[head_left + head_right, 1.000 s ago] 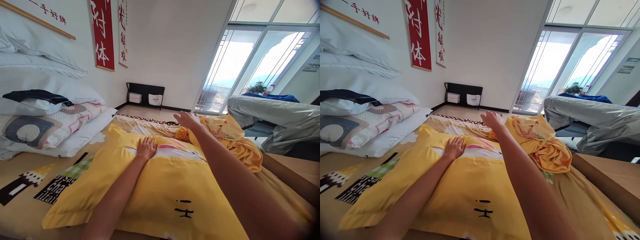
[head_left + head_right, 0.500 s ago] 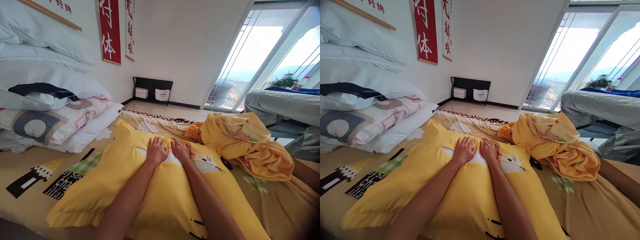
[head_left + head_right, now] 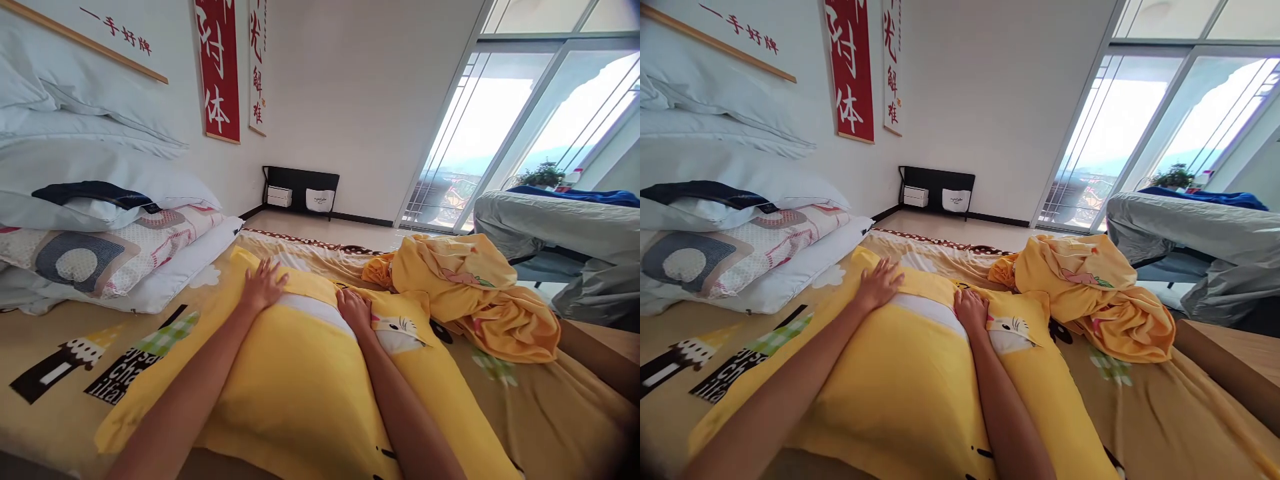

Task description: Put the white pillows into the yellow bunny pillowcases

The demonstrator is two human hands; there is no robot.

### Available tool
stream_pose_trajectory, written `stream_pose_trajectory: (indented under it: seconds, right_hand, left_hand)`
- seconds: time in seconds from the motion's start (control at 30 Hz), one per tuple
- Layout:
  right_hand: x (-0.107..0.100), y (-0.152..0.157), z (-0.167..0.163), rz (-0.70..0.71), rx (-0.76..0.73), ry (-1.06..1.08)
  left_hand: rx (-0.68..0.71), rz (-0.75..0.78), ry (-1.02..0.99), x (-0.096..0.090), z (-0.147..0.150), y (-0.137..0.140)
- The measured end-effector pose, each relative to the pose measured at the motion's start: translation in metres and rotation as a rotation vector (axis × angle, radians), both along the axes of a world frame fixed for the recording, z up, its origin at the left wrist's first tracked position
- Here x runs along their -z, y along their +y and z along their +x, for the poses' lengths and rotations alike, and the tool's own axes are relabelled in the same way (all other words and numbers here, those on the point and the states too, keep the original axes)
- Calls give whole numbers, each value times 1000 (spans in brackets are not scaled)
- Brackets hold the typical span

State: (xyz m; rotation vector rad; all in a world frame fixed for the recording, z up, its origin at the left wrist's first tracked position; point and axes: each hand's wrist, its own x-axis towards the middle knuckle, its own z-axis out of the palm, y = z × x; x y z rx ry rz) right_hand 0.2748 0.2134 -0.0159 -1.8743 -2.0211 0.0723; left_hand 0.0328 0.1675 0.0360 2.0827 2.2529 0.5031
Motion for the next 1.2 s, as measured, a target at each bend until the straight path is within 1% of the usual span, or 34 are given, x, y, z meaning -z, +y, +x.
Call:
stream_pose_trajectory:
  seconds: [0.07, 0.1, 0.13, 0.17, 0.23, 0.3, 0.4, 0.43, 0.47, 0.5, 0.53, 0.6, 0.67, 0.73, 0.8, 0.87, 0.97, 1.03, 1.1, 1.17, 1.2]
  right_hand:
    - [-2, -3, -4, 10, -2, 6]
    - [-3, -5, -7, 19, -4, 6]
    - [-5, -8, -9, 30, -7, 5]
    - [-9, -12, -11, 42, -12, 3]
    - [-22, -18, -10, 66, -34, -2]
    - [-43, -22, 0, 93, -58, -7]
    - [-75, -23, 33, 140, -42, 11]
    - [-80, -23, 47, 153, -18, 29]
    - [-80, -24, 61, 160, 9, 52]
    - [-75, -27, 75, 156, 35, 79]
    - [-65, -31, 86, 144, 57, 110]
    - [-37, -42, 102, 105, 80, 178]
    - [-8, -53, 110, 93, 83, 249]
    - [10, -61, 114, 119, 71, 313]
    - [16, -67, 117, 158, 52, 363]
    - [16, -73, 122, 191, 40, 397]
    - [17, -86, 134, 220, 46, 429]
    - [22, -96, 144, 224, 52, 445]
    - [31, -107, 154, 212, 65, 455]
    - [42, -120, 162, 197, 82, 467]
    - [48, -129, 166, 192, 90, 473]
  left_hand:
    - [-34, -62, -4, 35, -7, -5]
    - [-44, -68, -6, 48, -9, -6]
    - [-49, -71, -10, 57, -10, -5]
    - [-48, -69, -14, 62, -11, -4]
    - [-40, -66, -23, 64, -15, -1]
    - [-34, -65, -31, 60, -19, 0]
    - [-28, -66, -46, 59, -27, -2]
    - [-27, -66, -51, 60, -29, -2]
    - [-25, -65, -55, 61, -31, -1]
    - [-24, -64, -59, 63, -32, 0]
    - [-21, -64, -64, 64, -32, 2]
    - [-13, -59, -75, 66, -30, 5]
    - [-4, -46, -88, 65, -28, 6]
    - [-3, -23, -103, 64, -26, 3]
    - [-10, 13, -119, 60, -27, -3]
    - [0, 75, -130, 55, -30, -11]
    - [56, 182, -131, 45, -34, -24]
    - [153, 234, -105, 40, -37, -36]
    - [294, 250, -47, 39, -42, -51]
    - [412, 226, 15, 43, -53, -70]
    - [441, 204, 33, 47, -60, -81]
